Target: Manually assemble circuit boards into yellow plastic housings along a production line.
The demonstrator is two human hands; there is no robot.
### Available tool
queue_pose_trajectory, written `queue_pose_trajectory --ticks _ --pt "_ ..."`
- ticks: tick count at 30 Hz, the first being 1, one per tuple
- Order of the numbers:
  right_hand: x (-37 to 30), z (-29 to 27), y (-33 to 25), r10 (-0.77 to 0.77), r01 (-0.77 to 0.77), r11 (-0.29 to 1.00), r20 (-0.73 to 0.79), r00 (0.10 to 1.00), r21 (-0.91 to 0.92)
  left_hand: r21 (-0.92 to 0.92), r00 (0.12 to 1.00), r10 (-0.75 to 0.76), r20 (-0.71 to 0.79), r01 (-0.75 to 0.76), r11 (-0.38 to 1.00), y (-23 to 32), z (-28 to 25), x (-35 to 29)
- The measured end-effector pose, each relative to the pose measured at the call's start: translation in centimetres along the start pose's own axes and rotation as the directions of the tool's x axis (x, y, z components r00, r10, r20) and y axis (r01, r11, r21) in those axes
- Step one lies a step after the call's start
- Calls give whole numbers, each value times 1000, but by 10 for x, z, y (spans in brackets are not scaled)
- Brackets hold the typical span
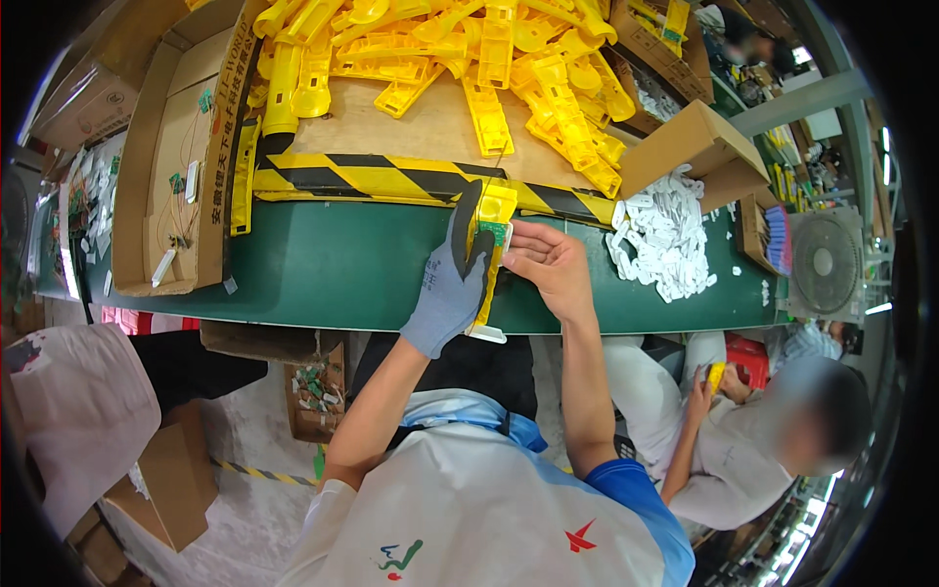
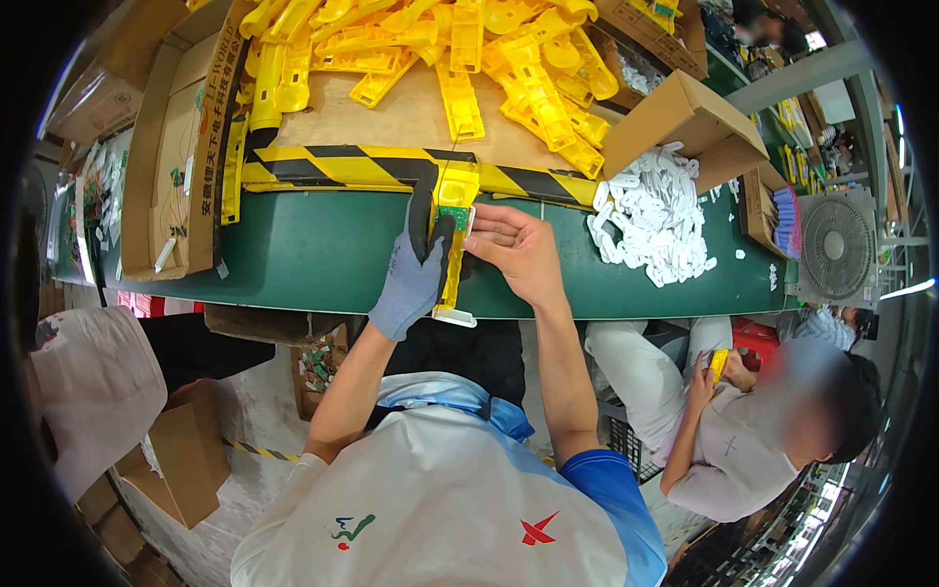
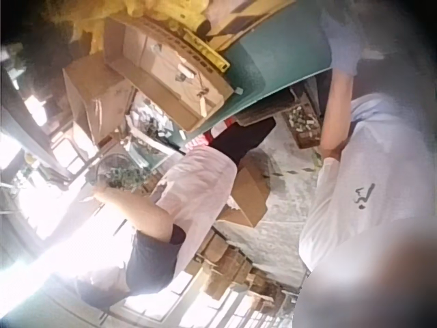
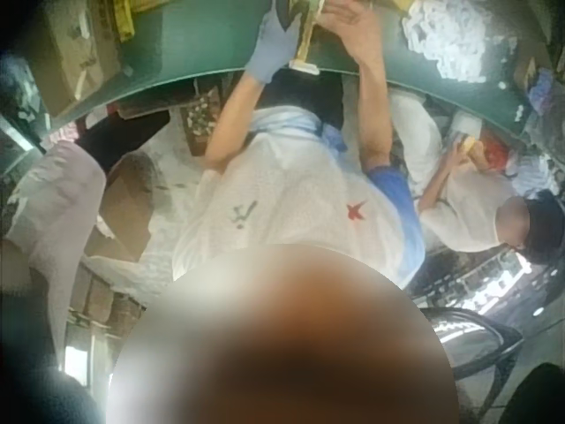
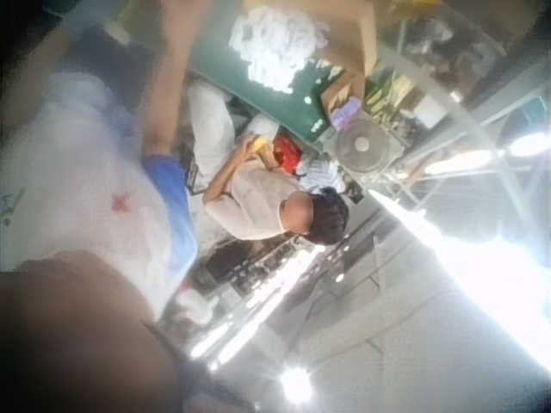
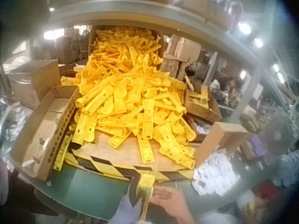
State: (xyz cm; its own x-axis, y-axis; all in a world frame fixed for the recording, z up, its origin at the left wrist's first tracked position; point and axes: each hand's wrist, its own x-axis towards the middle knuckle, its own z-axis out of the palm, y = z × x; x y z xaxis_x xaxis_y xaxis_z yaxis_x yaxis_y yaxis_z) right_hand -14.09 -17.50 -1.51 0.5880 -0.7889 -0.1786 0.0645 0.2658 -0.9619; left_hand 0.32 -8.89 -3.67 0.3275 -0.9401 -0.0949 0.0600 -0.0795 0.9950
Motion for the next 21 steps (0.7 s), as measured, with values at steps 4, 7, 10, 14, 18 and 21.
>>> queue_pose_trajectory --ticks 4,7,10,14,18,21 --pt "1 4 1 -37 38 999 19 999 -37 -30 996 73 -53 -74 997 -4 1 5" --pt "-2 3 4 -58 58 998 18 998 -34 8 997 67 -48 -67 998 -6 3 2" --pt "-3 -2 9 -101 101 995 2 995 17 21 998 36 -47 -35 999 -9 10 4" --pt "-5 -4 17 -67 69 996 -28 997 63 17 998 55 -10 -55 998 -11 10 4" --pt "-8 -7 23 -84 84 996 -8 996 38 53 999 38 -3 -37 998 -9 11 4" --pt "-10 -7 21 -144 144 990 -3 990 9 341 979 203 -21 -184 922 5 13 2"
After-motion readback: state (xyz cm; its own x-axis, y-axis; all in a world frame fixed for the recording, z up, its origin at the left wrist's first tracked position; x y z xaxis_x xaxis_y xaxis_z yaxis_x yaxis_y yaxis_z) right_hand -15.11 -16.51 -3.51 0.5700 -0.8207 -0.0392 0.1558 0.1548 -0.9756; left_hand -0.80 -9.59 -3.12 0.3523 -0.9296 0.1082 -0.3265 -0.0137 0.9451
